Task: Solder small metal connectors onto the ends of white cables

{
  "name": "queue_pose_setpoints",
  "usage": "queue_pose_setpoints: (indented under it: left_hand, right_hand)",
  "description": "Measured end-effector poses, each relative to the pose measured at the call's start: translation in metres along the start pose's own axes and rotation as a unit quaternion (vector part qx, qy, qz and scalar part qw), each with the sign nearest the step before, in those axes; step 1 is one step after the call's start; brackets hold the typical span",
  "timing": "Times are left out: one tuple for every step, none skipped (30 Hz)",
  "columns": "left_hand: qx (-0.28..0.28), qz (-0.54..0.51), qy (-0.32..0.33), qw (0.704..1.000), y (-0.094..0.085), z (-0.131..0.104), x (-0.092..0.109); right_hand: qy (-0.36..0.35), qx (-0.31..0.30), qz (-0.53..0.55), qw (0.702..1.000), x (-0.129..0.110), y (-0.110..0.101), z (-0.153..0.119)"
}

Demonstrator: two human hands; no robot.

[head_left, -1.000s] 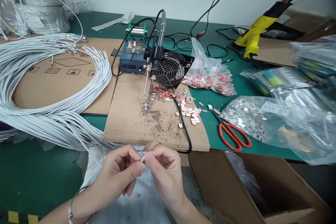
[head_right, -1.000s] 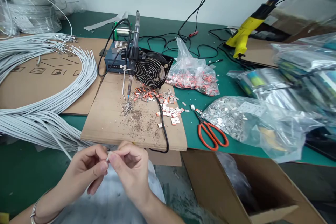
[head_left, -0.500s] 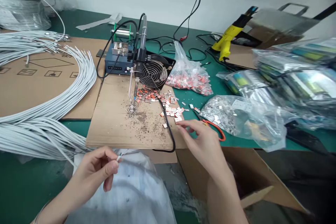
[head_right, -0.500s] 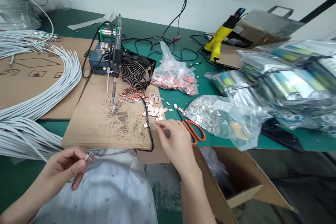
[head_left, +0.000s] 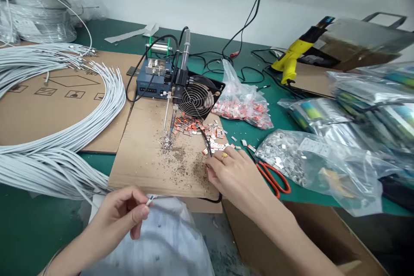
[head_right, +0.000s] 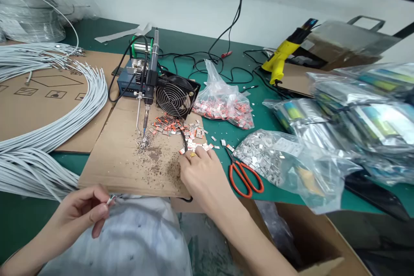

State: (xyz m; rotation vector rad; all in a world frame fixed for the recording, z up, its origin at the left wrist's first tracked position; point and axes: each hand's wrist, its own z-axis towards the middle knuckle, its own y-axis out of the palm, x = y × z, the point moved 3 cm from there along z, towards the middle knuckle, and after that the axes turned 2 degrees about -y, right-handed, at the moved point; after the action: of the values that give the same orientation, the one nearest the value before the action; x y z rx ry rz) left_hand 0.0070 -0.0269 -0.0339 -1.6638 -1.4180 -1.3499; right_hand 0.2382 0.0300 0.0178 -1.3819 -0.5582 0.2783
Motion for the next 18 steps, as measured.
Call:
queue_pose_setpoints:
  left_hand:
    - [-0.004, -0.004, 0.003, 1.0, 0.0, 0.001, 0.0]
    - [-0.004, -0.008, 0.006, 1.0, -0.001, 0.001, 0.001]
    - [-0.001, -0.01, 0.007, 1.0, -0.001, 0.002, 0.002]
    - [0.003, -0.011, 0.005, 1.0, -0.001, 0.002, 0.003]
    - [0.01, -0.009, 0.003, 1.0, 0.0, 0.002, 0.005]
    - [0.016, -0.006, 0.001, 1.0, 0.0, 0.002, 0.007]
    - [0.023, -0.002, -0.002, 1.0, 0.0, 0.002, 0.008]
    - [0.027, 0.003, -0.003, 1.0, -0.001, 0.002, 0.01]
    - [0.027, 0.007, -0.004, 1.0, -0.001, 0.003, 0.011]
    - [0.022, 0.009, -0.003, 1.0, -0.001, 0.004, 0.012]
    - [0.016, 0.009, -0.004, 1.0, -0.002, 0.006, 0.013]
    - [0.011, 0.008, -0.008, 1.0, -0.003, 0.008, 0.015]
    - [0.006, 0.006, -0.014, 1.0, -0.003, 0.011, 0.016]
    - [0.0, 0.006, -0.023, 1.0, -0.004, 0.014, 0.018]
    - [-0.006, 0.01, -0.035, 0.999, -0.004, 0.017, 0.021]
    - [-0.014, 0.016, -0.046, 0.999, -0.004, 0.02, 0.024]
    - [-0.022, 0.028, -0.055, 0.998, -0.004, 0.024, 0.026]
    - [-0.031, 0.045, -0.06, 0.997, -0.005, 0.028, 0.029]
  right_hand:
    - [-0.004, 0.01, 0.045, 0.999, 0.001, 0.0, 0.0]
    - [-0.008, 0.019, 0.099, 0.995, 0.003, 0.0, 0.0]
    - [-0.009, 0.025, 0.155, 0.988, 0.005, 0.0, 0.0]
    - [-0.007, 0.028, 0.207, 0.978, 0.006, 0.001, 0.0]
    - [-0.002, 0.029, 0.249, 0.968, 0.008, 0.002, 0.0]
    - [0.005, 0.027, 0.277, 0.961, 0.01, 0.004, 0.0]
    - [0.011, 0.024, 0.291, 0.956, 0.011, 0.006, 0.001]
    - [0.016, 0.023, 0.292, 0.956, 0.012, 0.008, 0.002]
    - [0.018, 0.022, 0.287, 0.957, 0.012, 0.01, 0.003]
    - [0.019, 0.018, 0.282, 0.959, 0.012, 0.012, 0.004]
    - [0.021, 0.011, 0.282, 0.959, 0.012, 0.015, 0.005]
    - [0.024, 0.004, 0.286, 0.958, 0.012, 0.016, 0.006]
    - [0.029, -0.002, 0.296, 0.955, 0.012, 0.018, 0.006]
    - [0.035, -0.005, 0.309, 0.95, 0.012, 0.019, 0.006]
    - [0.041, -0.004, 0.327, 0.944, 0.012, 0.019, 0.005]
    - [0.047, -0.003, 0.35, 0.936, 0.013, 0.02, 0.005]
    - [0.05, -0.001, 0.38, 0.924, 0.012, 0.02, 0.005]
    - [0.053, 0.0, 0.417, 0.907, 0.012, 0.021, 0.005]
